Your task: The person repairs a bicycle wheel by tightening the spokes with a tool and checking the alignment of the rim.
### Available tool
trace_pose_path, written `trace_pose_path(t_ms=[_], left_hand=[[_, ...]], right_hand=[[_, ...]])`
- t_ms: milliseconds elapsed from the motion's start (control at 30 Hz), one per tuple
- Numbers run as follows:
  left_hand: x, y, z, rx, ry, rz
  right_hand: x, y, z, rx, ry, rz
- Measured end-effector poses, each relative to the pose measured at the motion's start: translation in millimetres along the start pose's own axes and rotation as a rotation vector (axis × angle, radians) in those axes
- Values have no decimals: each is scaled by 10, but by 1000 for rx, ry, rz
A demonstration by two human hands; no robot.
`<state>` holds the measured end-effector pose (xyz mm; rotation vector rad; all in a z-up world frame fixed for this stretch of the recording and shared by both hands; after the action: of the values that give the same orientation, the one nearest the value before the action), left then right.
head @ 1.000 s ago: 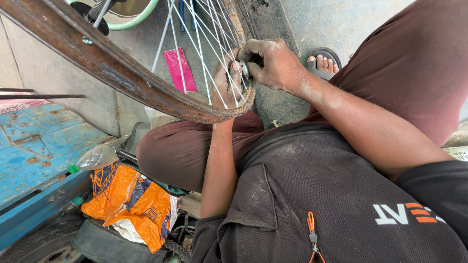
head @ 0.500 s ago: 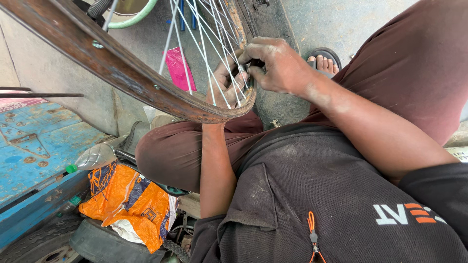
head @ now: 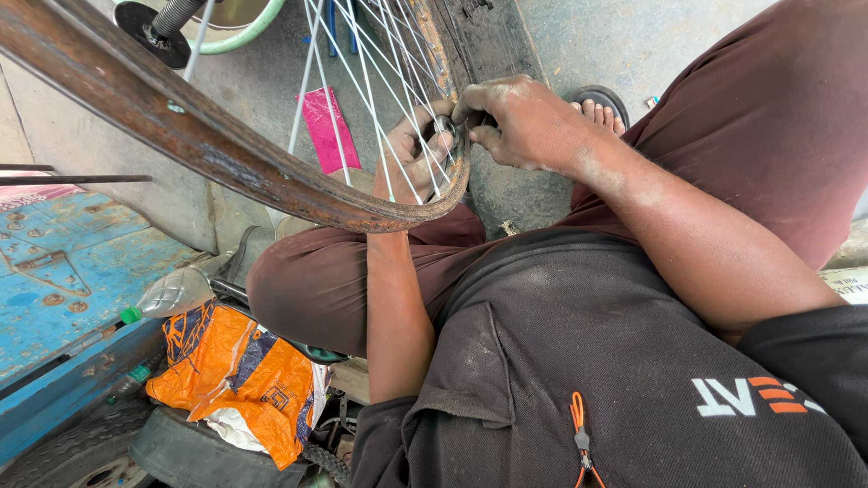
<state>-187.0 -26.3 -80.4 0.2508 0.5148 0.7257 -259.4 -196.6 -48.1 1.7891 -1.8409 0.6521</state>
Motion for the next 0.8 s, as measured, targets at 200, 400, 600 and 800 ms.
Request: trace_pose_path(t_ms=[200, 400, 600, 800], left_hand=[[34, -129, 54, -207, -619, 363], [-41, -106, 57, -311, -529, 383], [17, 18, -10, -201, -304, 389], [-17, 57, 7, -245, -290, 339]], right_hand=[[-78, 18, 71, -17, 142, -70], [-211, -53, 125, -130, 108, -87], [-324, -117, 216, -322, 11, 8], [-259, -171, 133, -180, 132, 230]])
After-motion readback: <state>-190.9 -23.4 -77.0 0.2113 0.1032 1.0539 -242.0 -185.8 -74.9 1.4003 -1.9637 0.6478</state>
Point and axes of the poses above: each hand's wrist, its own y-axis away from the middle knuckle, its own x-axis out of the back of the hand, z = x × y, the point moved 5 cm from there along -y, towards the middle knuckle, and after that the axes turned 8 degrees about y, right-handed, at the moved point
